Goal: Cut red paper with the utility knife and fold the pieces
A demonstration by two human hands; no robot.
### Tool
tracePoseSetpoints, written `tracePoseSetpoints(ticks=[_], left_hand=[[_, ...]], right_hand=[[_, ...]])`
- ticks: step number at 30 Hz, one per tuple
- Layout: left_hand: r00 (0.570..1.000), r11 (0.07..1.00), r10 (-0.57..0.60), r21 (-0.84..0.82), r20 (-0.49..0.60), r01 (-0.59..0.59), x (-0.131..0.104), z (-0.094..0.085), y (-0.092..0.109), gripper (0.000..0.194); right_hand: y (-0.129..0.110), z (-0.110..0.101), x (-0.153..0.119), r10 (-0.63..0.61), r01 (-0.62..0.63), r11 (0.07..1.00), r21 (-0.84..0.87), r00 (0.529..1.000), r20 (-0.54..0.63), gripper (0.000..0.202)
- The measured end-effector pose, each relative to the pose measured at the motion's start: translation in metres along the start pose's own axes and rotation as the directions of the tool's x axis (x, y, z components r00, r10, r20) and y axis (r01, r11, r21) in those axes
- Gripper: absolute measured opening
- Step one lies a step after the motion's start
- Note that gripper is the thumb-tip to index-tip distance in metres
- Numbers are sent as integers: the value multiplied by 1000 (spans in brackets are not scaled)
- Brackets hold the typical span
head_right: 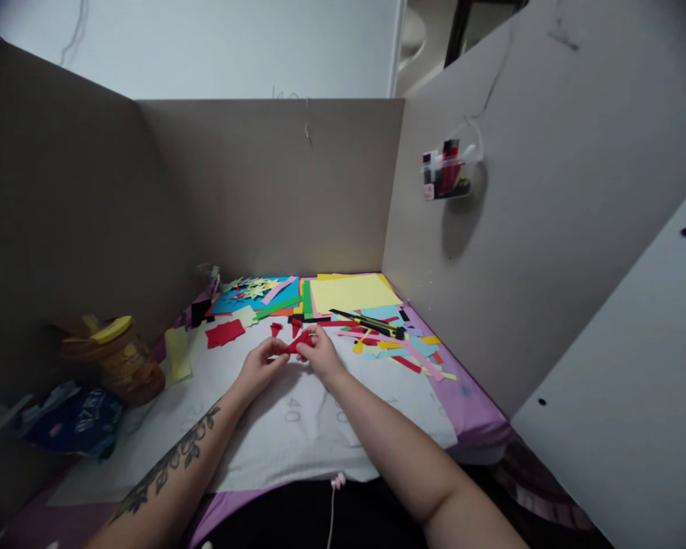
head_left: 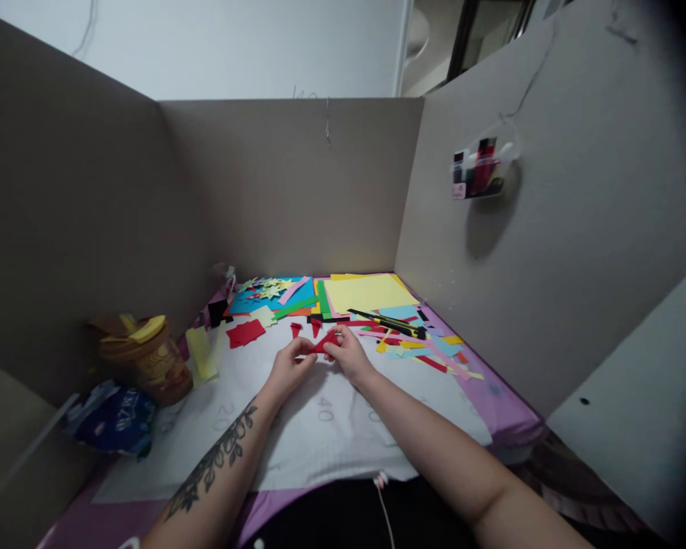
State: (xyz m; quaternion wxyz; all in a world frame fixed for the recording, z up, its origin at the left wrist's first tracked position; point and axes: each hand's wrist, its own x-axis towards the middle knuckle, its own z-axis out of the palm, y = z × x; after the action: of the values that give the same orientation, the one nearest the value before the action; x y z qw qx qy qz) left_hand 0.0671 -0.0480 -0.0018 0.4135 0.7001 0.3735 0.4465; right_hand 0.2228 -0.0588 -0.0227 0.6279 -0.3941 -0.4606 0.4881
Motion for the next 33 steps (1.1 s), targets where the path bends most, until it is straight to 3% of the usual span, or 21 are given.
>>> tracePoseSetpoints(ticks=[14, 33], left_hand=[[999, 997, -33, 67, 7, 32, 0, 2, 0, 14], [995, 996, -91, -1, -31, 91, 1, 2, 0, 16]], right_hand=[[-4, 5, -4, -12, 10, 1000, 21, 998, 62, 30], [-3, 7, -7, -21, 31, 994, -102, 995, 99, 32]])
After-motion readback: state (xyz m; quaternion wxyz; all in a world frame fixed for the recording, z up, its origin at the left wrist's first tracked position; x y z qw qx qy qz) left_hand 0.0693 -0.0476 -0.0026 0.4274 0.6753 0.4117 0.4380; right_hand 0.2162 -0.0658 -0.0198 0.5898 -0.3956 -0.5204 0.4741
